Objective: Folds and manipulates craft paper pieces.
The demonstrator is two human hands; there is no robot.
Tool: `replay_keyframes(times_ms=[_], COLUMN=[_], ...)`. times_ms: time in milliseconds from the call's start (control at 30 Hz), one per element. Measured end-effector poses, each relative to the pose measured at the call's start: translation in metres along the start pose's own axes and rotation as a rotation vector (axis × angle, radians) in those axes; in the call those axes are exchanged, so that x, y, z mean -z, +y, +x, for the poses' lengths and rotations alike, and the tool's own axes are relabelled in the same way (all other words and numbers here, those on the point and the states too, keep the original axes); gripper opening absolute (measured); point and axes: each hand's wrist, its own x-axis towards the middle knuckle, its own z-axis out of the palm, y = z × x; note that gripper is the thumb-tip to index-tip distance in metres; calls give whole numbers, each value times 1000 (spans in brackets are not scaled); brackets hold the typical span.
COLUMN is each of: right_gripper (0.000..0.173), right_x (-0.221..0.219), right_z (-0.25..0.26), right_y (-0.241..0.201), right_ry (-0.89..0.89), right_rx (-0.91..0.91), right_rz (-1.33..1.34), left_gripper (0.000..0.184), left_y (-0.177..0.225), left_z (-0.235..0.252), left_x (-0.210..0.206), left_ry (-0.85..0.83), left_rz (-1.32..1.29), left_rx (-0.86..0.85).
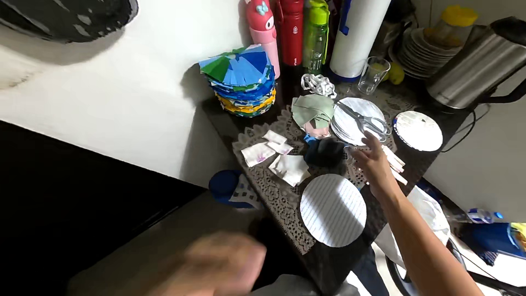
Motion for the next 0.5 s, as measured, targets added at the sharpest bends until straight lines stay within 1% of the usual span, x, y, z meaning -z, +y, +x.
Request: replay_keyframes(times_ms=[33, 67, 133, 167, 233, 300, 400, 500], right_gripper=[62, 57, 41, 33, 24, 23, 23, 23], right_x=[8, 16, 28, 30, 28, 22, 13, 12], right_z=[-2, -7, -25, -34, -52, -65, -74, -75], right_y=[11, 21, 40, 50, 66, 80, 97, 102], right_ry=[42, 74, 113, 122, 132, 155, 206, 230], right_rx=[72, 134, 244, 301, 405, 461, 502, 512], right_rz=[-93, -153, -257, -304, -375, -414, -431, -418], left_gripper=[26, 24, 22, 24, 25, 23, 21, 21], left_y=[-23, -44, -82, -98, -120, -134, -150, -163], left_z=[3, 7, 17, 25, 43, 64, 92, 117], left_x=[1, -2, -13, -20, -30, -41, -59, -78], left_ry=[-20, -8, 55, 74, 33, -47, -152, -227], left_rz=[117, 239, 479, 589, 760, 831, 866, 923], left_rx=[29, 57, 38, 24, 45, 91, 133, 72])
